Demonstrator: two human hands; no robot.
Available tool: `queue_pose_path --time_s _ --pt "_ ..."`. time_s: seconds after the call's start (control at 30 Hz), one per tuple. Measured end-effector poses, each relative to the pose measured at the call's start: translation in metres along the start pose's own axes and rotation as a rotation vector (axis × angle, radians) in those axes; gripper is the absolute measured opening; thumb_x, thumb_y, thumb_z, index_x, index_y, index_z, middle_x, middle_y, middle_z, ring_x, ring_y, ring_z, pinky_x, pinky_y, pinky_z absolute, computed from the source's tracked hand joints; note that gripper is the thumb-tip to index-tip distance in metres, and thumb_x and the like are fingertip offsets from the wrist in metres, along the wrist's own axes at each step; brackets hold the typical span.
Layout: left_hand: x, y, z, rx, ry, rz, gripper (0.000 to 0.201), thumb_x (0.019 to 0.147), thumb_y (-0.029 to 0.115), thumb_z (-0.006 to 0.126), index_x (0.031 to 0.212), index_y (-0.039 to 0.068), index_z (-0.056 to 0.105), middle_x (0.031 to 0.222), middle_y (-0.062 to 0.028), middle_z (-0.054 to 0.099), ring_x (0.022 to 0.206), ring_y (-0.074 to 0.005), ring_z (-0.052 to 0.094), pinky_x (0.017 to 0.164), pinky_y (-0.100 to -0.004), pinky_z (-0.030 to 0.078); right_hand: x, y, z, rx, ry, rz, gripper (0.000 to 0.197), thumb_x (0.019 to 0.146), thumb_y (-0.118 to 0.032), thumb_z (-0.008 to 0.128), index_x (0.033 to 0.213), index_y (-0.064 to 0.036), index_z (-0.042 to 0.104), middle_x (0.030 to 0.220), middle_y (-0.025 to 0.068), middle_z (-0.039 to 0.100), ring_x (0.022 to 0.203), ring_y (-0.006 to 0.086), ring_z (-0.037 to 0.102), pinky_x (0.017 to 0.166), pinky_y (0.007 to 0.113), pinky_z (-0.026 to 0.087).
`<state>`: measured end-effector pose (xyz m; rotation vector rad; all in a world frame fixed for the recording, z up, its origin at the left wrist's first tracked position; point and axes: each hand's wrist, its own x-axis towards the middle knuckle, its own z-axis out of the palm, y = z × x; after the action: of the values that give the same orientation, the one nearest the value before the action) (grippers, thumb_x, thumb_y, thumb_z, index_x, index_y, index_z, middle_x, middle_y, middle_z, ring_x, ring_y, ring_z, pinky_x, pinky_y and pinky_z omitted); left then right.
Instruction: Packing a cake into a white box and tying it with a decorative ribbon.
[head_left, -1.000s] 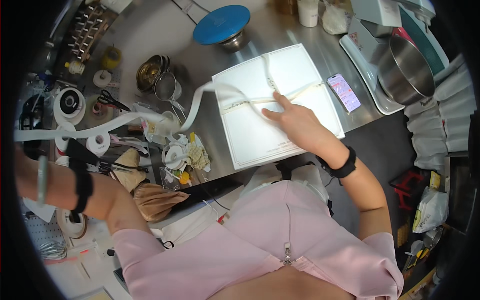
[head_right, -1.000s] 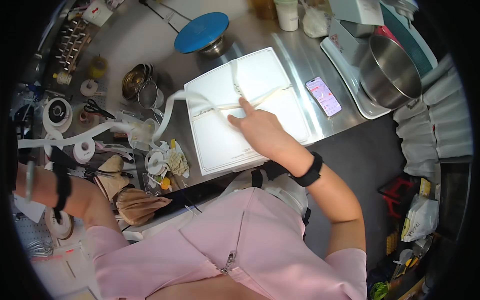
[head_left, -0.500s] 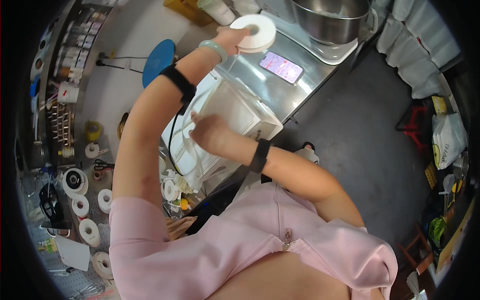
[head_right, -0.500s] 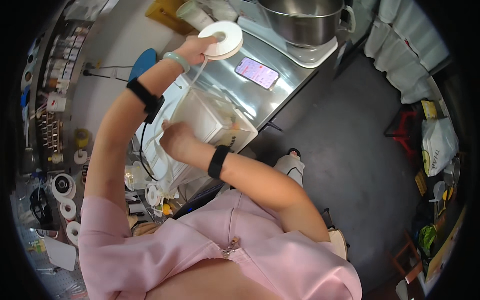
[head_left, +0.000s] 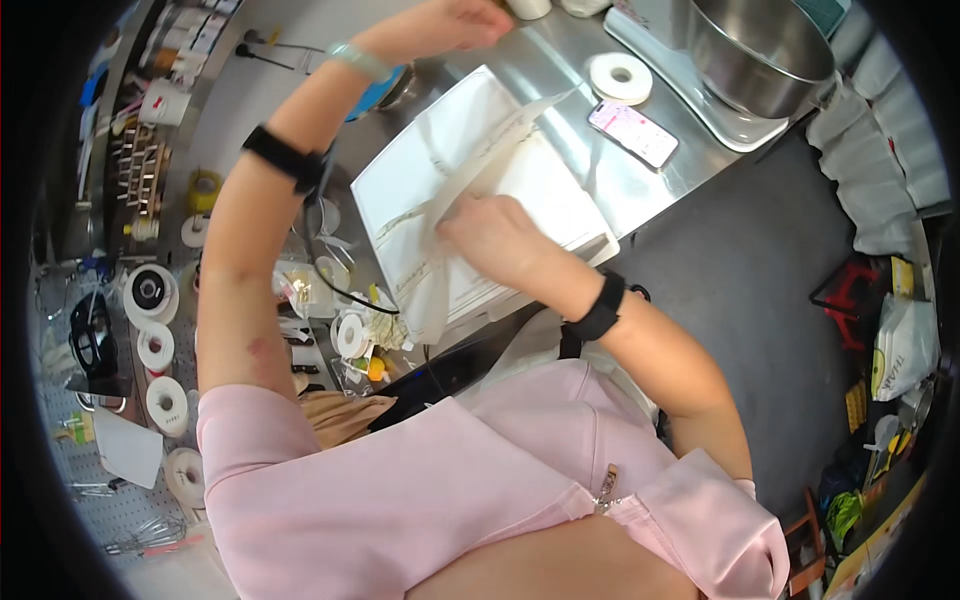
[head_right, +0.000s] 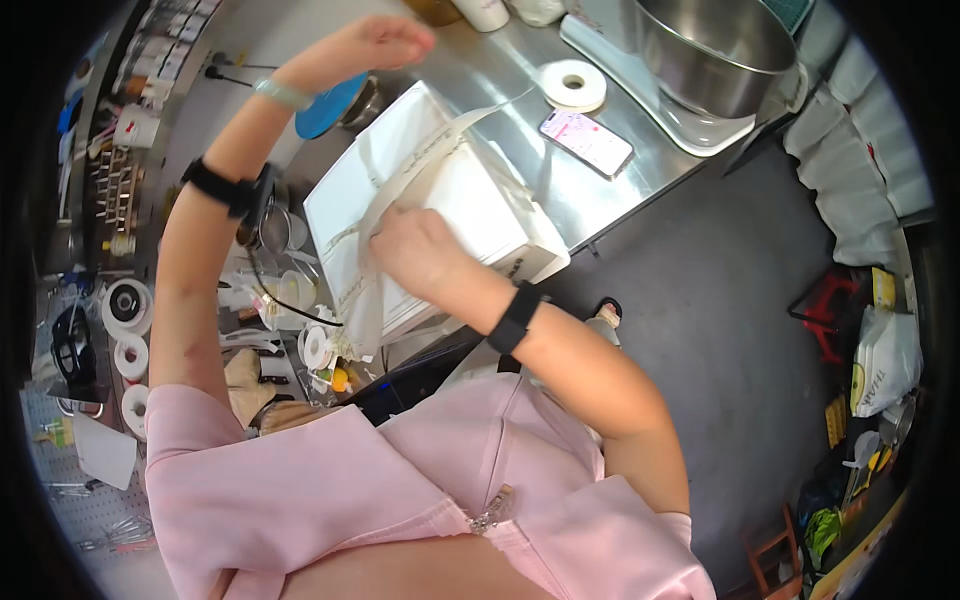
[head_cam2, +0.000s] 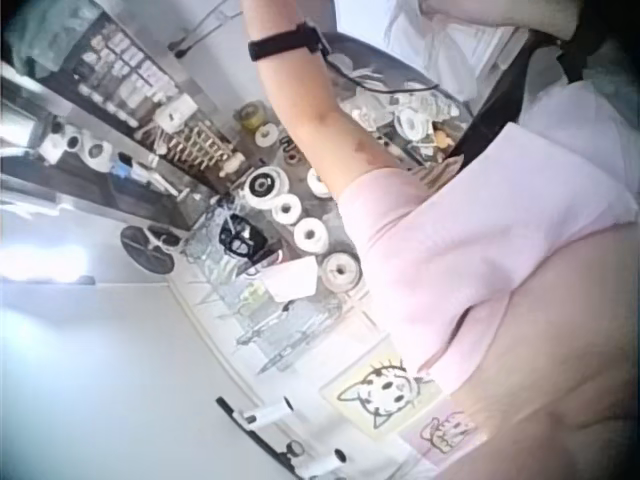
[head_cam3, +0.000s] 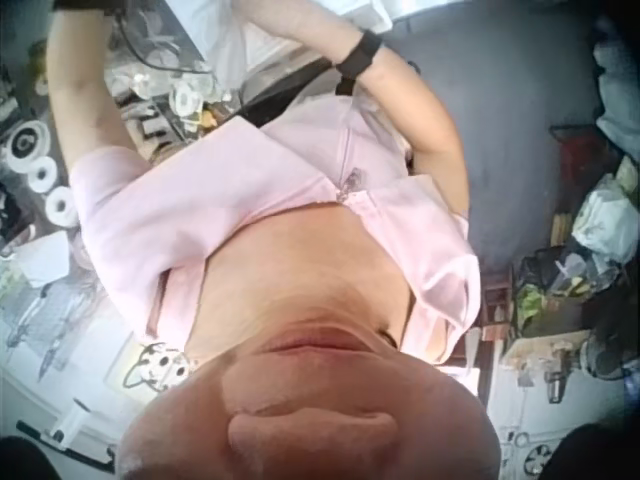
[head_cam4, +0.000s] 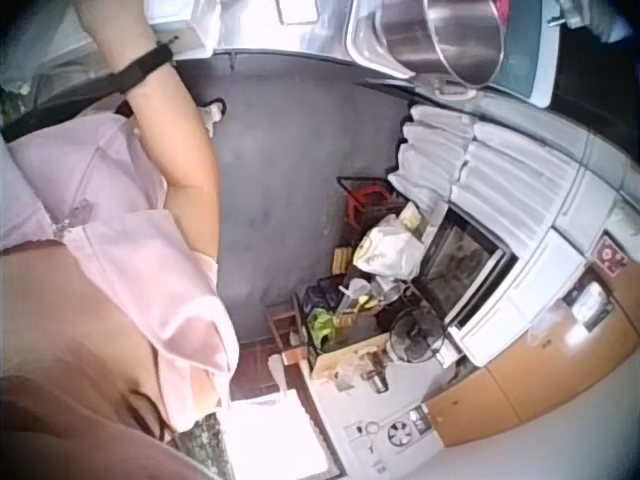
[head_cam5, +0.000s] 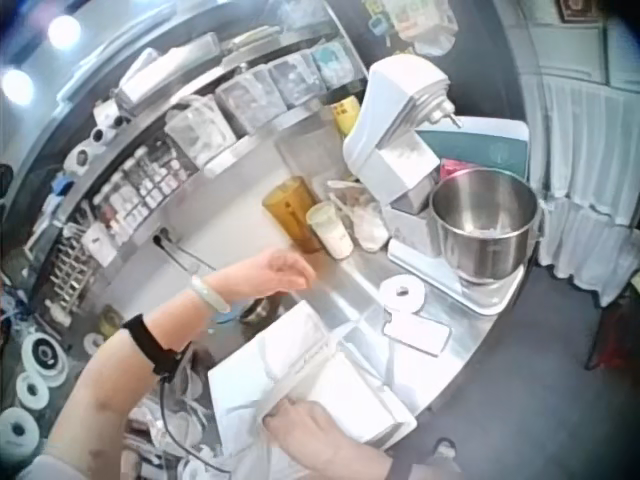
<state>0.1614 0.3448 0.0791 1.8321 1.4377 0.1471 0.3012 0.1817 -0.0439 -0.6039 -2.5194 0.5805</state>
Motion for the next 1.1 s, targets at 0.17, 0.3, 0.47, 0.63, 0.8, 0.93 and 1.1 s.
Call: queue_pose_path --time_s 0.17,0.3,0.47,0.63,0.8,0.93,1.1 --pt "-0.094 -0.078 0.029 0.49 0.059 0.19 0.022 0.073 -0.002 0.064 0.094 0.002 0.063 0.092 -0.0076 0.061 0.095 -0.0247 0.056 0.085 -0.0316 0.044 0.001 -0.005 -0.01 -0.025 -0.031 0.085 0.019 0.073 -0.009 0.055 0.089 -0.0102 0.067 0.091 0.0144 0.057 0.078 0.0275 0.063 0.067 0.037 0.051" --pt "-0.131 -0.056 0.083 0.611 0.189 0.415 0.034 0.064 0.001 0.071 0.095 0.007 0.06 0.1 -0.0077 0.057 0.101 -0.0259 0.051 0.096 -0.0368 0.03 -0.001 -0.005 -0.004 -0.017 0.028 0.048 0.019 0.073 -0.005 0.054 0.086 -0.0099 0.067 0.091 0.012 0.058 0.079 0.0274 0.062 0.068 0.036 0.051" --pt "-0.116 -0.059 0.093 0.224 0.087 0.267 0.02 0.067 -0.004 0.065 0.085 0.001 0.057 0.084 -0.0107 0.061 0.083 -0.026 0.058 0.08 -0.0323 0.044 0.001 -0.01 -0.01 -0.05 -0.061 0.087 0.022 0.07 0.0 0.055 0.087 -0.0088 0.066 0.092 0.0102 0.058 0.08 0.0274 0.062 0.07 0.036 0.05" --pt "-0.105 -0.059 0.086 0.183 0.023 0.247 0.017 0.068 -0.004 0.065 0.084 -0.003 0.059 0.079 -0.0139 0.061 0.073 -0.0231 0.059 0.07 -0.0294 0.046 -0.008 -0.01 -0.01 -0.01 0.175 0.019 0.014 0.069 -0.003 0.057 0.077 -0.0082 0.066 0.088 0.0097 0.058 0.08 0.0266 0.061 0.066 0.035 0.051" --pt "-0.103 -0.063 0.081 0.136 -0.038 0.075 0.016 0.07 0.006 0.069 0.079 -0.005 0.062 0.073 -0.0111 0.064 0.067 -0.0168 0.057 0.067 -0.0266 0.045 -0.054 -0.018 -0.042 0.338 0.195 0.115 0.013 0.065 0.001 0.056 0.073 -0.0064 0.061 0.082 0.0079 0.055 0.078 0.0261 0.054 0.065 0.034 0.045" --pt "-0.1 -0.062 0.077 0.058 -0.084 -0.021 0.017 0.072 0.008 0.071 0.079 -0.005 0.062 0.072 -0.0068 0.062 0.067 -0.0098 0.055 0.066 -0.0238 0.045 -0.12 -0.013 -0.045 0.942 0.249 0.164 0.017 0.065 0.009 0.051 0.073 -0.0045 0.058 0.076 0.0063 0.058 0.075 0.0233 0.053 0.065 0.033 0.042" --pt "-0.102 -0.056 0.079 -0.06 -0.098 -0.124 0.014 0.072 0.004 0.071 0.077 -0.004 0.061 0.071 -0.0048 0.062 0.067 -0.008 0.053 0.065 -0.0218 0.044 -0.233 0.024 -0.048 1.467 0.01 0.781 0.036 0.067 0.013 0.052 0.098 -0.0013 0.064 0.09 0.0099 0.062 0.08 0.0172 0.057 0.073 0.03 0.044"
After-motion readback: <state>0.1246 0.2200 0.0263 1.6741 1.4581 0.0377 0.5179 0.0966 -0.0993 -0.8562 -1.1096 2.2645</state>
